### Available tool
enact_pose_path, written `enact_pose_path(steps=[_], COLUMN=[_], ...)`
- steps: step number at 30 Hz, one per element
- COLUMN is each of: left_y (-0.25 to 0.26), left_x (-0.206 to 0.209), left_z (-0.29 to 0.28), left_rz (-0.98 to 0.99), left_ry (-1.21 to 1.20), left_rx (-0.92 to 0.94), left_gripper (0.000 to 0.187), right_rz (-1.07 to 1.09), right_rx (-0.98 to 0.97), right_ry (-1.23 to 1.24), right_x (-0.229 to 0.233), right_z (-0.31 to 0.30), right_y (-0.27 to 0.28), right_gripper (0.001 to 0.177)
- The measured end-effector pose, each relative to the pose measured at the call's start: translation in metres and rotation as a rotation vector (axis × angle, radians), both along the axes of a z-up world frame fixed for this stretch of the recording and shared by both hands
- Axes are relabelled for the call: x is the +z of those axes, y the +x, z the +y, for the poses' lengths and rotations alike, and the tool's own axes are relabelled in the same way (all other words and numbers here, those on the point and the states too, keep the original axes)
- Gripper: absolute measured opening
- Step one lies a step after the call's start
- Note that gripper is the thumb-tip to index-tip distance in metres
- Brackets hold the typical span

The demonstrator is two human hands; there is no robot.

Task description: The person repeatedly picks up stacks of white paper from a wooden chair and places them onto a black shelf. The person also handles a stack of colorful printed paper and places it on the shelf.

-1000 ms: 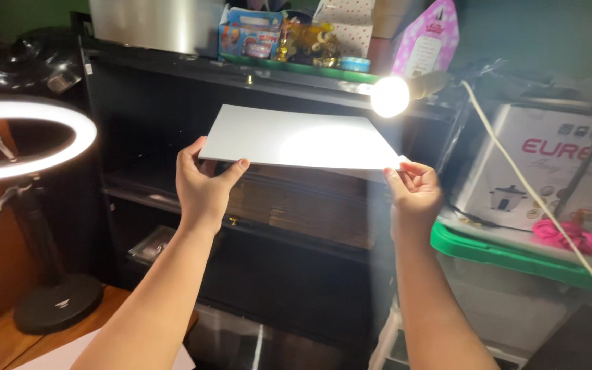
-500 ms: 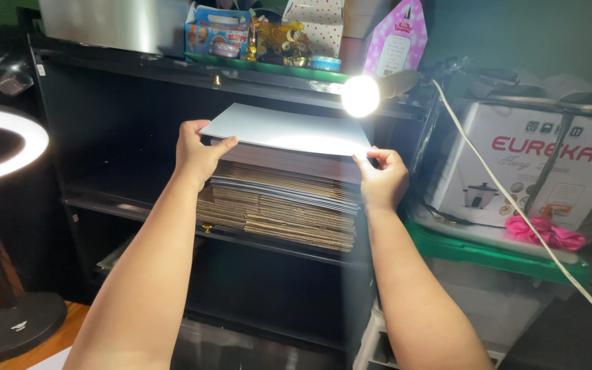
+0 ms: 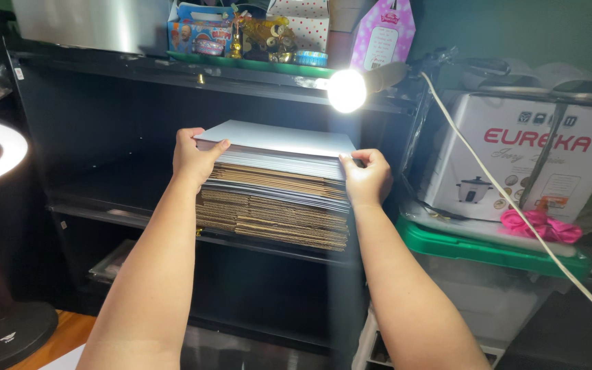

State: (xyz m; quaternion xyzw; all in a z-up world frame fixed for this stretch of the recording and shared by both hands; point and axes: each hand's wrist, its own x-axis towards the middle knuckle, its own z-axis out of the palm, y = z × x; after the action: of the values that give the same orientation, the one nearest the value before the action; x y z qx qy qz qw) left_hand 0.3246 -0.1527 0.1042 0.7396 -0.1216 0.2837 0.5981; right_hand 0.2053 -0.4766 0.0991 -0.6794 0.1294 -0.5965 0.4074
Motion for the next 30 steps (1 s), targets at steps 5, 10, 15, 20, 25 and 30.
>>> enact_pose_path(steps=[5, 10, 15, 20, 25, 30], left_y=[-0.001, 0.004, 0.002, -0.001, -0.007, -0.01], left_x=[0.002, 0.003, 0.003, 0.005, 0.005, 0.002], left_z=[-0.002, -0.001, -0.001, 0.0, 0.002, 0.004], left_rz=[-0.001, -0.017, -0.057, -0.044, -0.033, -0.026], left_ry=[0.02, 0.038, 0.065, 0.101, 0.112, 0.11], left_rx=[0.035, 0.049, 0.05, 0.059, 0.055, 0.053], left_gripper=[0.077, 0.075, 0.076, 0.074, 0.073, 0.072], right_rz=[0.02, 0.046, 0.06, 0.053, 0.06, 0.049], right_rx=[0.004, 0.027, 0.031, 0.029, 0.029, 0.023], right_ry=[-0.003, -0.01, -0.037, -0.043, -0.039, -0.051], right_x=[-0.003, -0.003, -0.007, -0.012, -0.013, -0.016], right_z=[-0.006, -0.008, -0.012, -0.017, -0.014, -0.011], right_y=[0.007, 0.013, 0.014, 0.014, 0.01, 0.011], right_gripper=[0.026, 0.027, 0.028, 0.028, 0.027, 0.027])
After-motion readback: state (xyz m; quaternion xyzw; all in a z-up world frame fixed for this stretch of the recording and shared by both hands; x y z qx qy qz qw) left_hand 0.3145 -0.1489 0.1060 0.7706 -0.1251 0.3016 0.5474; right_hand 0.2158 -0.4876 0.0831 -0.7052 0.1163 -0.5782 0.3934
